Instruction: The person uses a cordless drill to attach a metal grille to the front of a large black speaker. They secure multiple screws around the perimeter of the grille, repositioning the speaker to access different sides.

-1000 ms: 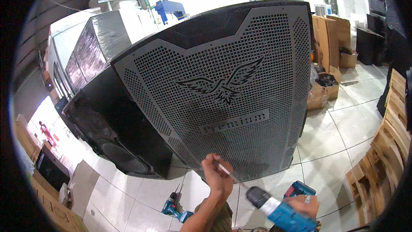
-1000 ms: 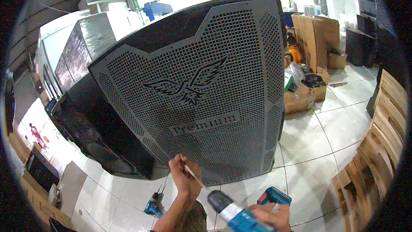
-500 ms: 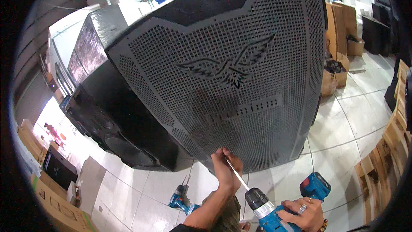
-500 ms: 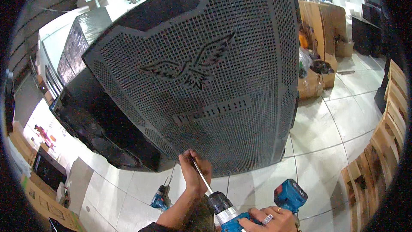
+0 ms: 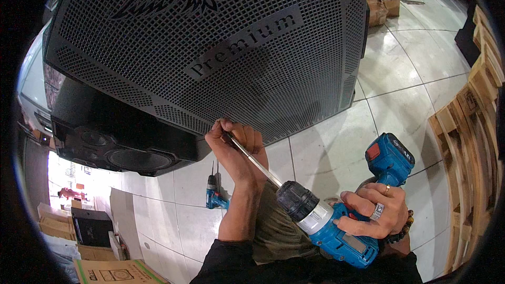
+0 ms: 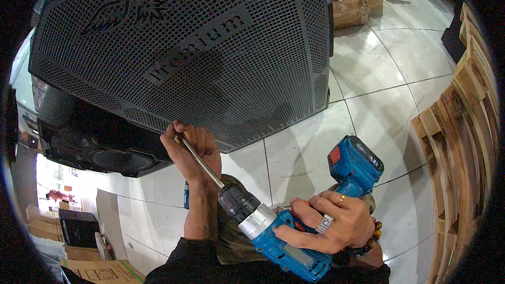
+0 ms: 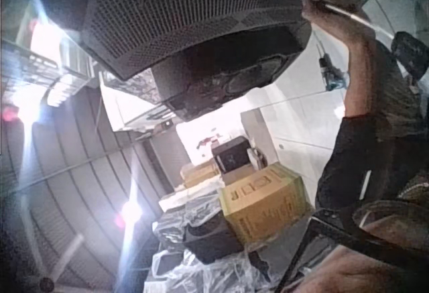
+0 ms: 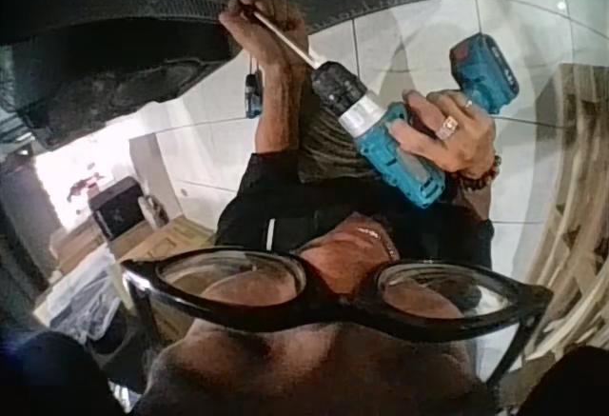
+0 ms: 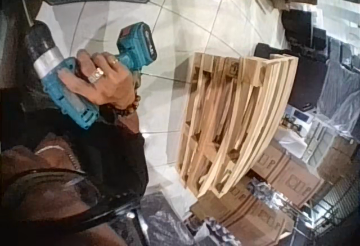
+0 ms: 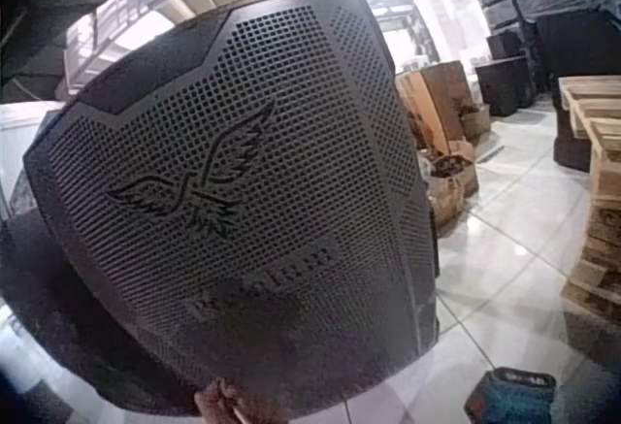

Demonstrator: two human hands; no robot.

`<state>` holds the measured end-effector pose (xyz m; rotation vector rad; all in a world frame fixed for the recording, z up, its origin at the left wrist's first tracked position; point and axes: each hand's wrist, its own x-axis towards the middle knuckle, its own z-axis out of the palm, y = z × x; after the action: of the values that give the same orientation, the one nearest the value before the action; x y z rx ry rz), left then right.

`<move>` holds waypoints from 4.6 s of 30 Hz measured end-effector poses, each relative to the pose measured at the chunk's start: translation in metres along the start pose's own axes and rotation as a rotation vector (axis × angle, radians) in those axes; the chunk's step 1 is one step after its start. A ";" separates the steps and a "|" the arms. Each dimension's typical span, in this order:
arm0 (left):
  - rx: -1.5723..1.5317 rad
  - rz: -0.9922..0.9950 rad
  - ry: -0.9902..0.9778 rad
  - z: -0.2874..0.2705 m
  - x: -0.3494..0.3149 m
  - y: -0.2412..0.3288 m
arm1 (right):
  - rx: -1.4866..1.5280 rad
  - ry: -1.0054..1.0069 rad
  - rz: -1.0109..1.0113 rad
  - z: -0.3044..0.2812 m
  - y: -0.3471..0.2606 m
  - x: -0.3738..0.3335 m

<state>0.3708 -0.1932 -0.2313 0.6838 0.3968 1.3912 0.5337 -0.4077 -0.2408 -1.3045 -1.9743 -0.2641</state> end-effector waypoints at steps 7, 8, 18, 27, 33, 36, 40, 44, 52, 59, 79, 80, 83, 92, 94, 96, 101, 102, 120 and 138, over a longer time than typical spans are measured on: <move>-0.013 0.004 -0.017 -0.001 0.003 -0.001 | -0.005 0.010 0.001 0.003 0.001 0.000; -0.011 0.016 -0.027 -0.001 0.003 -0.002 | 0.000 0.012 -0.001 0.003 0.001 0.000; 0.030 0.026 -0.046 -0.003 0.003 -0.003 | 0.003 -0.005 -0.009 0.003 0.002 -0.002; 0.010 0.007 -0.035 -0.004 0.004 -0.002 | -0.008 -0.008 -0.023 0.003 0.002 0.000; 0.016 0.009 -0.040 -0.004 0.004 -0.002 | -0.009 -0.011 -0.027 0.003 0.002 0.000; 0.037 0.014 -0.040 -0.002 0.004 -0.001 | -0.011 -0.009 -0.024 0.003 0.003 0.000; 0.046 0.015 -0.027 -0.001 0.003 -0.002 | 0.009 -0.012 0.001 0.001 0.001 0.002; 0.044 0.017 -0.030 -0.002 0.004 -0.003 | -0.010 -0.003 -0.010 0.002 0.003 0.001; 0.044 0.009 -0.013 -0.003 0.004 -0.004 | -0.027 -0.042 0.011 0.000 0.002 0.003; 0.002 -0.041 -0.020 -0.004 0.005 -0.005 | 0.006 -0.035 0.027 0.001 0.003 0.003; 0.019 -0.064 0.140 0.009 0.003 -0.003 | 0.020 -0.044 0.011 0.001 0.004 0.002; 0.009 -0.068 0.114 0.007 0.004 -0.003 | 0.023 -0.046 0.014 0.001 0.004 0.002; -0.010 -0.078 0.074 0.001 0.005 -0.002 | 0.018 -0.049 0.010 0.000 0.004 0.002; 0.008 -0.075 0.089 0.004 0.004 -0.005 | -0.007 -0.048 0.012 -0.001 0.002 0.001; -0.008 -0.072 0.115 0.008 0.004 -0.005 | -0.002 -0.061 0.016 -0.003 0.002 0.003; -0.010 -0.090 0.128 0.005 0.003 -0.003 | 0.015 -0.077 0.011 -0.003 0.003 0.001; 0.063 -0.064 0.220 -0.014 0.002 -0.006 | 0.100 -0.113 -0.025 -0.007 0.003 0.015; -0.082 -0.154 0.252 -0.032 0.012 -0.024 | 0.065 -0.010 -0.081 -0.007 0.002 0.016; 0.070 -0.249 0.241 -0.015 0.026 -0.030 | 0.115 -0.143 -0.177 0.012 0.019 0.071; 0.082 -0.212 0.215 -0.022 0.030 -0.020 | 0.147 -0.172 -0.197 0.033 0.012 0.090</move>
<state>0.3765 -0.1597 -0.2565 0.5424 0.6805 1.2549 0.5104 -0.3206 -0.2058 -1.0714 -2.2270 -0.1003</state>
